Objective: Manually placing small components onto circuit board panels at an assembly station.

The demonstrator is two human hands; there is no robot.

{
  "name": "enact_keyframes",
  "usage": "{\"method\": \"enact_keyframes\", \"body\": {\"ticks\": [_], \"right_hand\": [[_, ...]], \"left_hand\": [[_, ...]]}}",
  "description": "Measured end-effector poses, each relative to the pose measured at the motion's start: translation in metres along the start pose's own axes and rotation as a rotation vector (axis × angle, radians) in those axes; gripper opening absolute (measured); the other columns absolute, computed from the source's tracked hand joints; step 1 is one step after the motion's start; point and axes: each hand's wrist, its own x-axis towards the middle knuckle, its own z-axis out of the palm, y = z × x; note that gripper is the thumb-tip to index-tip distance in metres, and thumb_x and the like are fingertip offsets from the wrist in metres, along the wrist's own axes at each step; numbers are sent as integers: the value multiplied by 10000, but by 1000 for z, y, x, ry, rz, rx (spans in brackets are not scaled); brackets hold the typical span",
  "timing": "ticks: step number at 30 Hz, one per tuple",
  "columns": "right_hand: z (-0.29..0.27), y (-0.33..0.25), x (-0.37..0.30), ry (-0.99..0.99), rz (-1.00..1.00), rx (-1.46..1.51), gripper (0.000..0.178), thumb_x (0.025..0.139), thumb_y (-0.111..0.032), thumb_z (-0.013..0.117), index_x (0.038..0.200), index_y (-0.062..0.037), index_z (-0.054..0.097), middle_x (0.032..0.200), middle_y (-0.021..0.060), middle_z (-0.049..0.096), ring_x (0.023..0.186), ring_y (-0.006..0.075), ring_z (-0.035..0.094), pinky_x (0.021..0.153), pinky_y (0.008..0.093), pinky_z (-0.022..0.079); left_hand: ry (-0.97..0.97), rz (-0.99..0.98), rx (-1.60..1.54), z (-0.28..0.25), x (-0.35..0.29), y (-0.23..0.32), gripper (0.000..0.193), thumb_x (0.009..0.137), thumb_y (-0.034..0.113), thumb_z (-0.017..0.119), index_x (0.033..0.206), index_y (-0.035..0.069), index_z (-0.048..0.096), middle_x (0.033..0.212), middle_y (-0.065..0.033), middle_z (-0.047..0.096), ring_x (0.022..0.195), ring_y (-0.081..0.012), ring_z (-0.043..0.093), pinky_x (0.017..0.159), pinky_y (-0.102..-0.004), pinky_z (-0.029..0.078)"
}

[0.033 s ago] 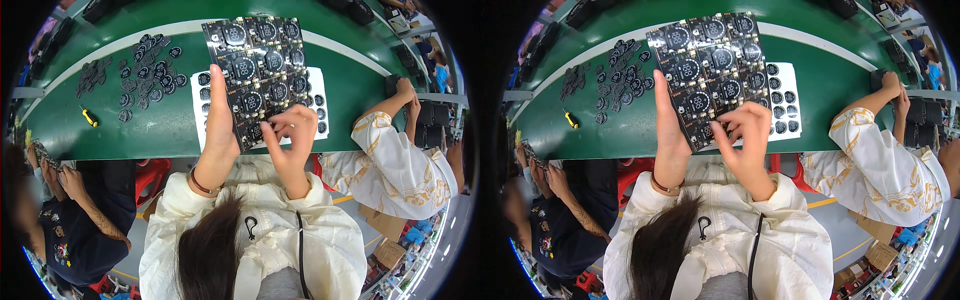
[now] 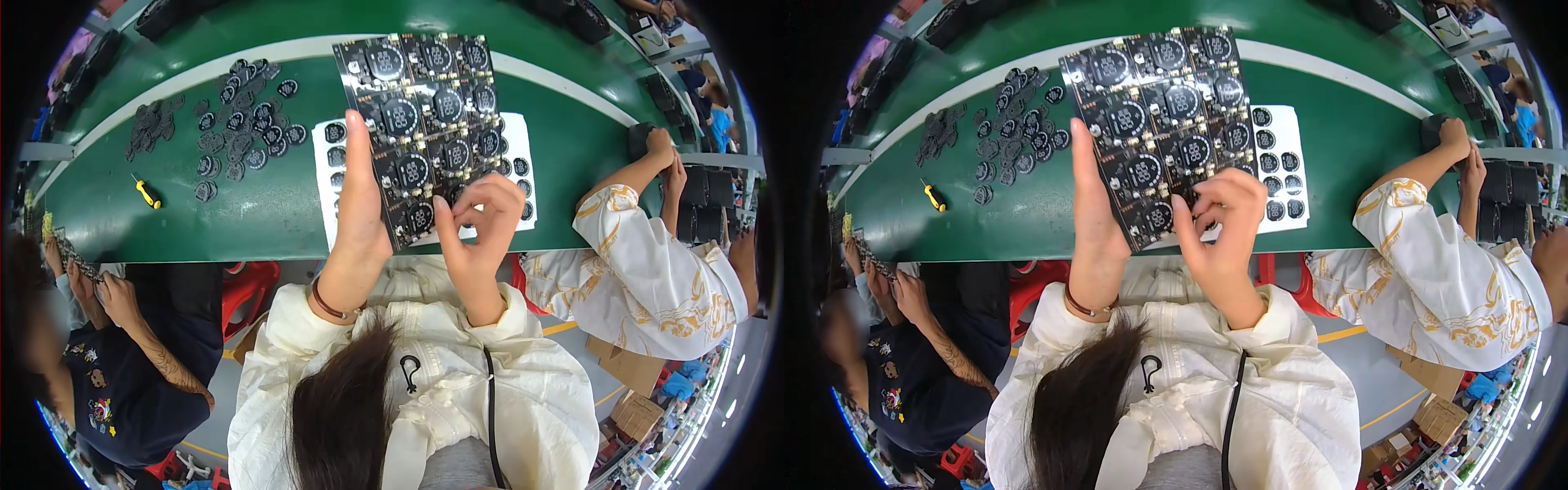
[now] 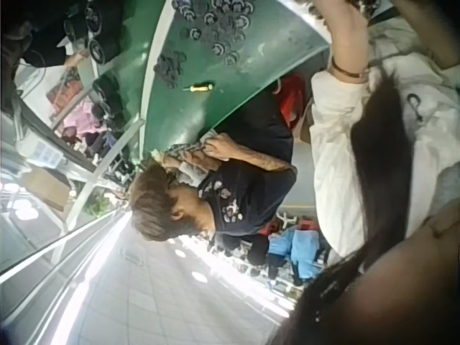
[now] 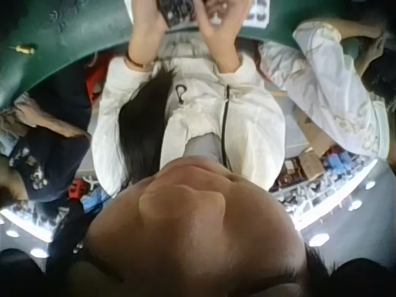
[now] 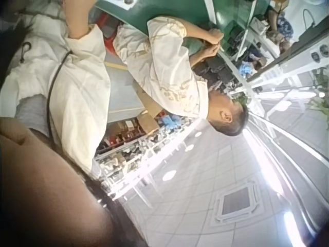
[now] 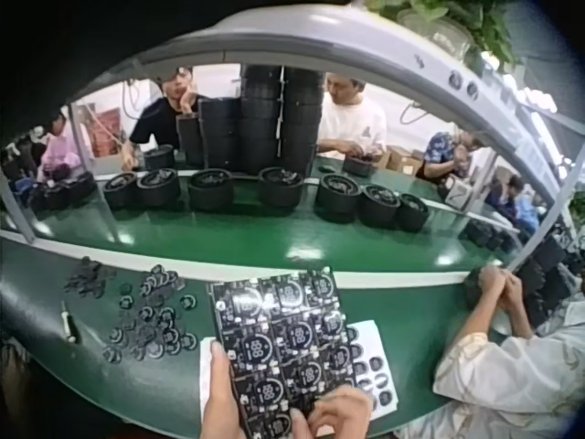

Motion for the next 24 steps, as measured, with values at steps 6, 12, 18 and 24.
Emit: {"method": "enact_keyframes", "body": {"ticks": [6,12,18,24], "right_hand": [[-20,18,-5,244,29,355,271,793,62,579,1032,-22,483,1060,90,432,737,111,490,604,217,428],[-53,48,5,82,2,-127,154,856,-75,573,989,-3,540,958,73,542,711,83,515,574,196,407],[-64,51,2,-5,651,688,139,876,-103,545,970,-6,578,708,-25,536,572,39,441,517,182,339],[-53,61,34,111,629,823,124,883,-118,540,945,-21,586,655,-56,492,540,22,395,484,168,278]], "left_hand": [[294,111,-6,-1,3,-2,566,923,515,352,1217,48,476,1126,-99,584,950,-221,611,800,-356,527],[360,148,169,-20,1,0,565,920,516,366,1226,53,474,1127,-78,580,964,-193,598,826,-345,507],[394,110,316,-38,7,-8,570,929,498,363,1240,28,450,1139,-89,572,946,-198,601,819,-327,502],[129,77,638,-48,3,9,523,959,421,336,1246,-12,402,1168,-172,544,915,-219,612,771,-297,504]]}}
